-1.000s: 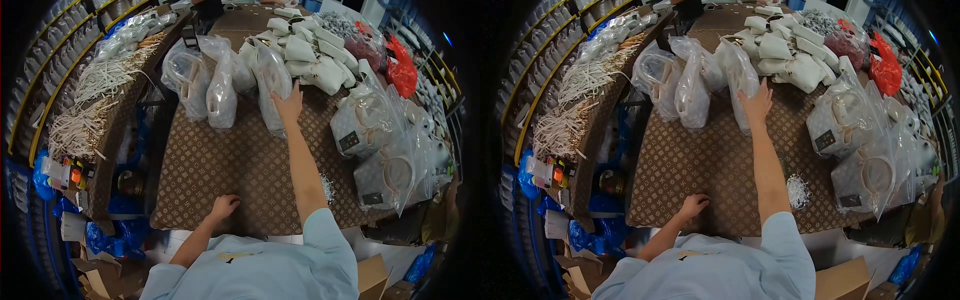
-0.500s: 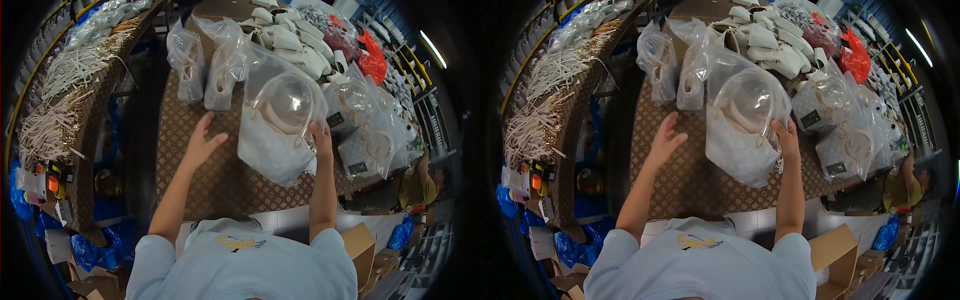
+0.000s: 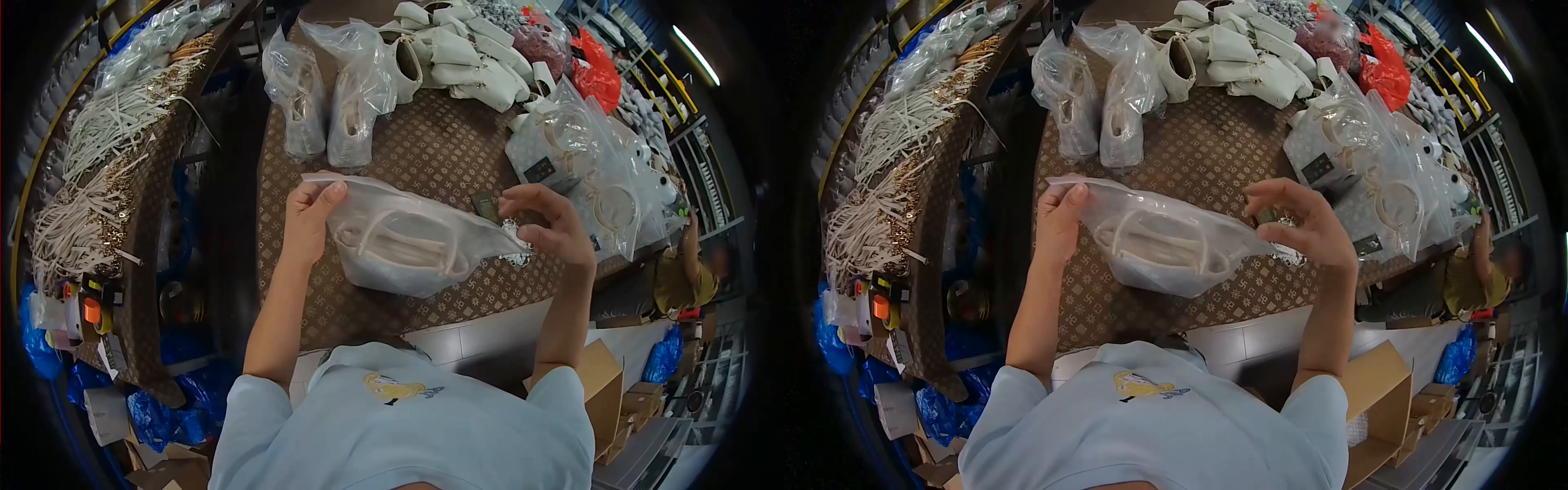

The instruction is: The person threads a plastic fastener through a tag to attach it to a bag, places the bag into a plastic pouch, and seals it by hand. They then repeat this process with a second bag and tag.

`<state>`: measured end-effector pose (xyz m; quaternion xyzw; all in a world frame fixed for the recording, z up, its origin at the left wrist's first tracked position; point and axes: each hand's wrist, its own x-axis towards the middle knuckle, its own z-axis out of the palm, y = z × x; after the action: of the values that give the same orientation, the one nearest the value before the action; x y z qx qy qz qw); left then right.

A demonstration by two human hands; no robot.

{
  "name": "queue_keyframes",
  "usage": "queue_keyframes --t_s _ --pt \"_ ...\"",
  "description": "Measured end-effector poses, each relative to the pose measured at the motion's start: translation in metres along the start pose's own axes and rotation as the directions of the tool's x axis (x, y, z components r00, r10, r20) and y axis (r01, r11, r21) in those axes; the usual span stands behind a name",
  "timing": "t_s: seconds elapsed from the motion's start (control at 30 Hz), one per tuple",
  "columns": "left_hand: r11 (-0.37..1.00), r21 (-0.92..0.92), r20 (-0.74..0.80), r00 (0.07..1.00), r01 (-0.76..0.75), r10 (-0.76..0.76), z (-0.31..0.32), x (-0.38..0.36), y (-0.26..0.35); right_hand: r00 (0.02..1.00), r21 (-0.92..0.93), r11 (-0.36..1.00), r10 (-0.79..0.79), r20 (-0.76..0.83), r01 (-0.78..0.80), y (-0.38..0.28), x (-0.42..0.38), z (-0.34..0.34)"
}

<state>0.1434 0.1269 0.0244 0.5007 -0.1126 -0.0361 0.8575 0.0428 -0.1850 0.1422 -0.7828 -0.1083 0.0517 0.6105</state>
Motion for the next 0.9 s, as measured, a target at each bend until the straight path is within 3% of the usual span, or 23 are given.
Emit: queue_keyframes --t_s 0.03,0.07,0.1,0.17,0.23,0.27,0.3,0.37,0.4,0.47,0.5,0.53,0.6,0.77,0.8,0.9 --pt "1.0 0.008 -0.002 1.0 -0.008 0.008 0.003 -0.001 0.004 0.989 -0.315 0.939 -0.145 0.009 0.141 -0.014 0.004 0.006" --pt "0.999 0.035 -0.01 1.0 -0.011 0.011 0.006 -0.003 0.009 0.959 -0.592 0.764 -0.277 0.057 0.256 -0.023 0.009 0.014" --pt "0.998 0.064 -0.017 1.0 -0.006 0.008 0.007 -0.006 0.012 0.958 -0.583 0.77 -0.281 0.054 0.258 -0.026 0.014 0.029" --pt "0.994 0.103 -0.015 1.0 -0.023 0.024 0.006 -0.011 0.015 0.928 -0.831 0.453 -0.325 0.184 0.324 -0.03 0.027 0.058" --pt "0.99 0.136 -0.025 0.999 -0.039 0.042 0.011 -0.017 0.019 0.948 -0.846 0.447 -0.25 0.196 0.292 -0.028 0.042 0.061" --pt "0.975 0.171 -0.142 0.976 -0.142 0.167 0.018 -0.019 0.024 0.964 -0.866 0.427 -0.17 0.207 0.261 -0.027 0.049 0.06" --pt "0.947 0.216 -0.253 0.923 -0.238 0.29 0.022 -0.022 0.029 0.961 -0.861 0.43 -0.171 0.219 0.273 -0.026 0.055 0.058" --pt "0.634 0.672 -0.292 0.651 -0.382 0.701 0.015 -0.032 0.035 0.959 -0.837 0.469 -0.173 0.226 0.282 -0.023 0.061 0.051" --pt "0.662 0.592 -0.278 0.655 -0.459 0.703 0.026 -0.05 0.042 0.956 -0.834 0.469 -0.174 0.236 0.291 -0.025 0.062 0.047" --pt "0.73 0.592 -0.091 0.873 -0.34 0.48 0.044 -0.077 0.033 0.971 -0.808 0.564 0.041 0.235 0.171 -0.034 0.067 0.042" --pt "0.769 0.573 0.056 0.949 -0.284 0.309 0.059 -0.082 0.03 0.968 -0.806 0.559 0.024 0.251 0.195 -0.033 0.071 0.041" --pt "0.796 0.565 0.204 0.972 -0.217 0.119 0.073 -0.083 0.028 0.96 -0.768 0.604 0.016 0.279 0.213 -0.029 0.072 0.042" --pt "0.971 0.206 0.132 0.979 0.124 -0.153 0.088 -0.076 0.009 0.951 -0.729 0.643 0.002 0.308 0.235 -0.021 0.071 0.042" --pt "0.922 0.321 0.114 0.957 0.218 -0.266 0.093 -0.056 0.017 0.943 -0.524 0.843 0.069 0.326 0.12 -0.017 0.065 0.043" --pt "0.903 0.328 0.088 0.943 0.277 -0.321 0.094 -0.055 0.019 0.946 -0.519 0.846 0.063 0.317 0.118 -0.017 0.064 0.045" --pt "0.908 0.328 0.144 0.936 0.26 -0.32 0.091 -0.051 0.018 0.945 -0.524 0.844 0.074 0.318 0.111 -0.017 0.059 0.046"
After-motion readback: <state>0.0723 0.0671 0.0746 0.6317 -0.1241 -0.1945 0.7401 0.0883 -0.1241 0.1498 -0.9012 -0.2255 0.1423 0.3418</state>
